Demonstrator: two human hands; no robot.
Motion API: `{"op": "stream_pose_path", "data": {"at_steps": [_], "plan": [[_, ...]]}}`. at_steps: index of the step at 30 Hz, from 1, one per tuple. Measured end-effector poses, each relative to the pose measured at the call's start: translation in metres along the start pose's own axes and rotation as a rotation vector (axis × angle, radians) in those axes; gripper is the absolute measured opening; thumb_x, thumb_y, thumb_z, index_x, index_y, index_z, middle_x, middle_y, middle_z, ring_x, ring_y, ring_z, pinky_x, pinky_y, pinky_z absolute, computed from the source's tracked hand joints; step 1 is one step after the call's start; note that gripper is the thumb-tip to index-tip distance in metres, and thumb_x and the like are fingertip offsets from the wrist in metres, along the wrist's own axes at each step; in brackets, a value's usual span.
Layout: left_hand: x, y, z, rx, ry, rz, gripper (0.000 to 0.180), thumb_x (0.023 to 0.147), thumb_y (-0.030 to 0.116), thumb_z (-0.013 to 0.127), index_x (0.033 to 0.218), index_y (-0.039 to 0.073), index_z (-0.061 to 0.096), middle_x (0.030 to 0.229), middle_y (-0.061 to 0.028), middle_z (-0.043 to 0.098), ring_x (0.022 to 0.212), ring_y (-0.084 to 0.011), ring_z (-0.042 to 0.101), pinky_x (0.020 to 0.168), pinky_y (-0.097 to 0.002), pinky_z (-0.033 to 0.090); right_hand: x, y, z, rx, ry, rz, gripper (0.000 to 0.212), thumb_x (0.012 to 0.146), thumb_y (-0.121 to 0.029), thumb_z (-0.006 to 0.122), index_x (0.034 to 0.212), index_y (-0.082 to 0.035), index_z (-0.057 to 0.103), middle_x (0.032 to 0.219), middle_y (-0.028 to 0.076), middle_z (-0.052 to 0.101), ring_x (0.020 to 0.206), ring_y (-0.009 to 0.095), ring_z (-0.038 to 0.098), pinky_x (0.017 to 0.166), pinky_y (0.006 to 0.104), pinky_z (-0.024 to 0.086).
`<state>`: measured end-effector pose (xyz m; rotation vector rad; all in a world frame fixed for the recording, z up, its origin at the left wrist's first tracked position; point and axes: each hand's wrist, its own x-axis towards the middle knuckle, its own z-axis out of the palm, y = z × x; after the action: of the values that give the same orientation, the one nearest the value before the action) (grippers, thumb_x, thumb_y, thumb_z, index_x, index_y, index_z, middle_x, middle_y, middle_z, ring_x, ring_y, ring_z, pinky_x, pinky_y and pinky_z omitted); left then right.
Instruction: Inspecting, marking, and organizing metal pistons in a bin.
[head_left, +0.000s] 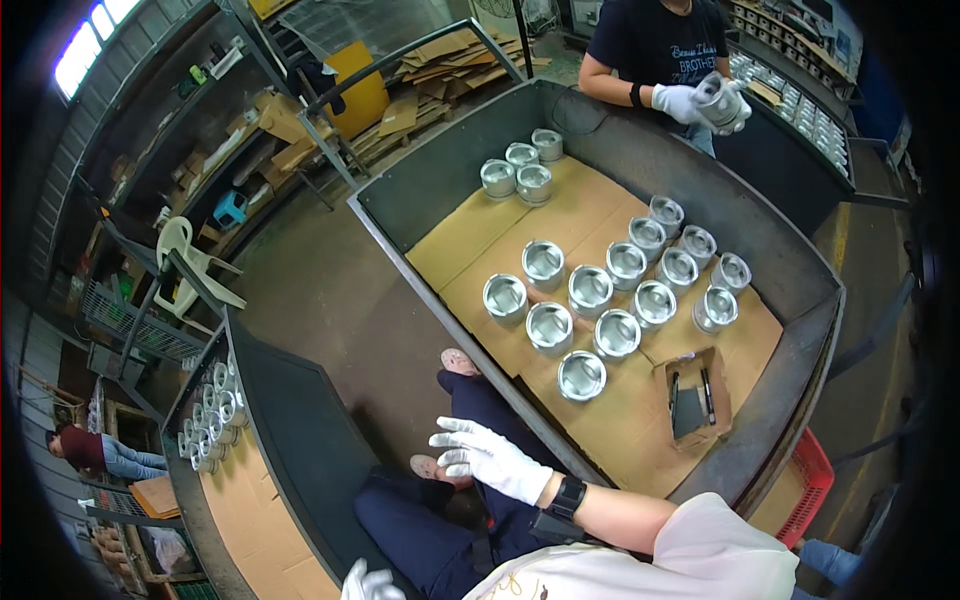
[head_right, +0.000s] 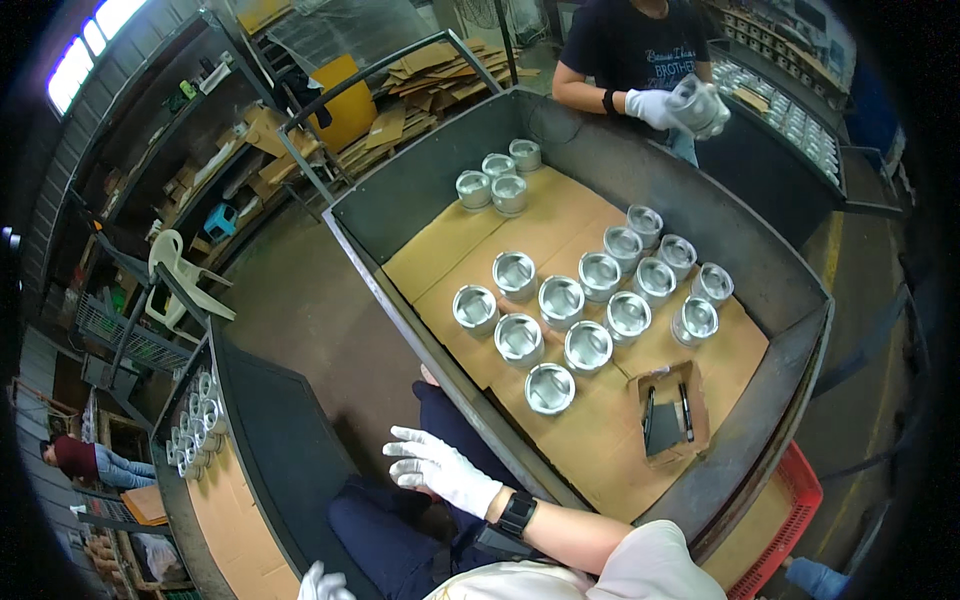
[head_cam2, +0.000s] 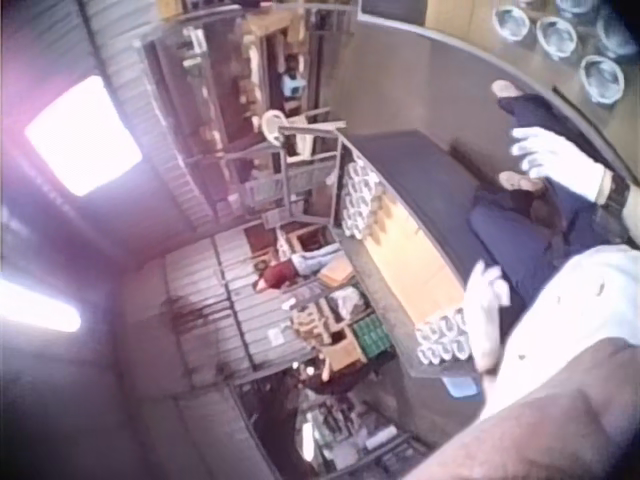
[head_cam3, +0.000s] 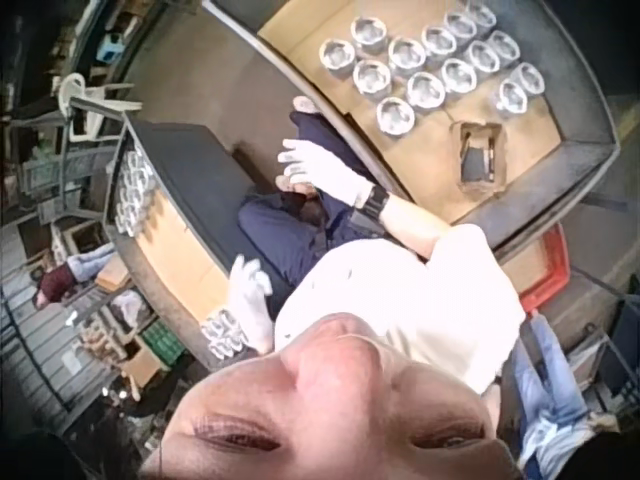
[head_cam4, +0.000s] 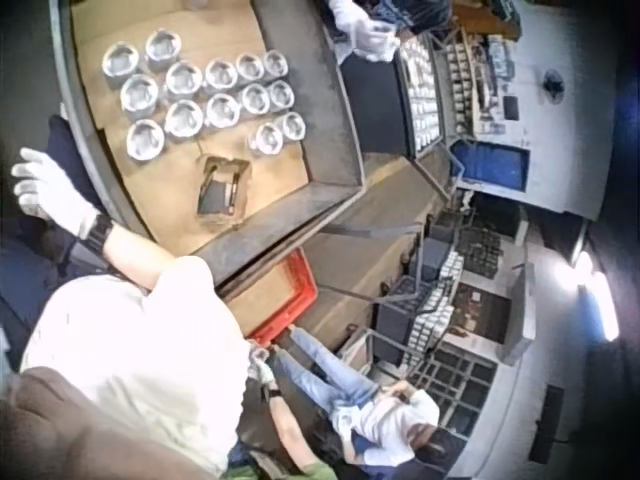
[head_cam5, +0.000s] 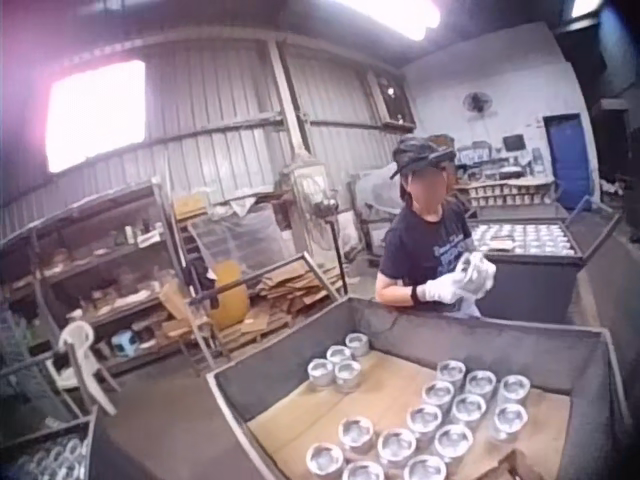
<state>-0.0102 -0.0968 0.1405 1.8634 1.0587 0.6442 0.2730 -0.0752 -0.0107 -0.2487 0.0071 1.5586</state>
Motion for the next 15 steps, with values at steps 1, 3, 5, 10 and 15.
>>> {"op": "stream_pose_path", "data": {"at_steps": [1,3,5,10,15], "plan": [[0.049,-0.035,0.015,-0.773,0.199,-0.567,0.022,0.095,0.027,0.048,0.097,0.010,0.061,0.075,-0.0004,0.062,0.053,-0.0143,0.054,0.045,-0.0273,0.044,0.001,-0.002,-0.002,0.026,-0.055,-0.002,0.040,0.097,-0.017,0.053,0.135,-0.009,0.043,0.122,0.013,0.057,0.097,0.023,0.062,0.084,0.0342,0.053],[0.109,-0.118,0.046,-1.382,-0.065,-0.784,0.024,0.097,0.017,0.044,0.106,0.001,0.059,0.091,-0.0047,0.064,0.063,-0.0140,0.057,0.054,-0.0267,0.047,-0.001,-0.010,-0.013,0.123,-0.150,-0.040,0.043,0.097,-0.020,0.051,0.137,-0.007,0.040,0.127,0.016,0.054,0.104,0.027,0.059,0.090,0.0382,0.050],[0.161,-0.160,0.100,-1.346,-0.171,-1.110,0.019,0.098,0.012,0.041,0.092,0.002,0.055,0.090,-0.0066,0.060,0.092,-0.0148,0.056,0.077,-0.0208,0.047,0.003,-0.008,-0.019,0.164,-0.122,-0.061,0.043,0.098,-0.020,0.049,0.138,-0.007,0.040,0.128,0.016,0.053,0.105,0.028,0.059,0.091,0.0388,0.049],[0.200,-0.287,0.191,0.236,-0.451,0.050,0.022,0.087,0.023,0.053,0.092,0.004,0.064,0.088,-0.0154,0.069,0.076,-0.0300,0.067,0.068,-0.0415,0.053,-0.005,-0.025,0.034,0.367,-0.215,-0.070,0.041,0.101,-0.020,0.040,0.140,-0.008,0.039,0.128,0.013,0.055,0.104,0.026,0.058,0.094,0.0385,0.047],[0.186,-0.259,0.230,0.273,-0.738,-0.355,0.032,0.088,0.026,0.055,0.102,-0.001,0.064,0.083,-0.0175,0.069,0.072,-0.0314,0.067,0.067,-0.0410,0.055,-0.015,-0.074,0.059,0.205,-0.057,-0.301,0.044,0.098,-0.018,0.046,0.141,-0.006,0.039,0.123,0.010,0.056,0.097,0.021,0.059,0.083,0.0319,0.051]]}}
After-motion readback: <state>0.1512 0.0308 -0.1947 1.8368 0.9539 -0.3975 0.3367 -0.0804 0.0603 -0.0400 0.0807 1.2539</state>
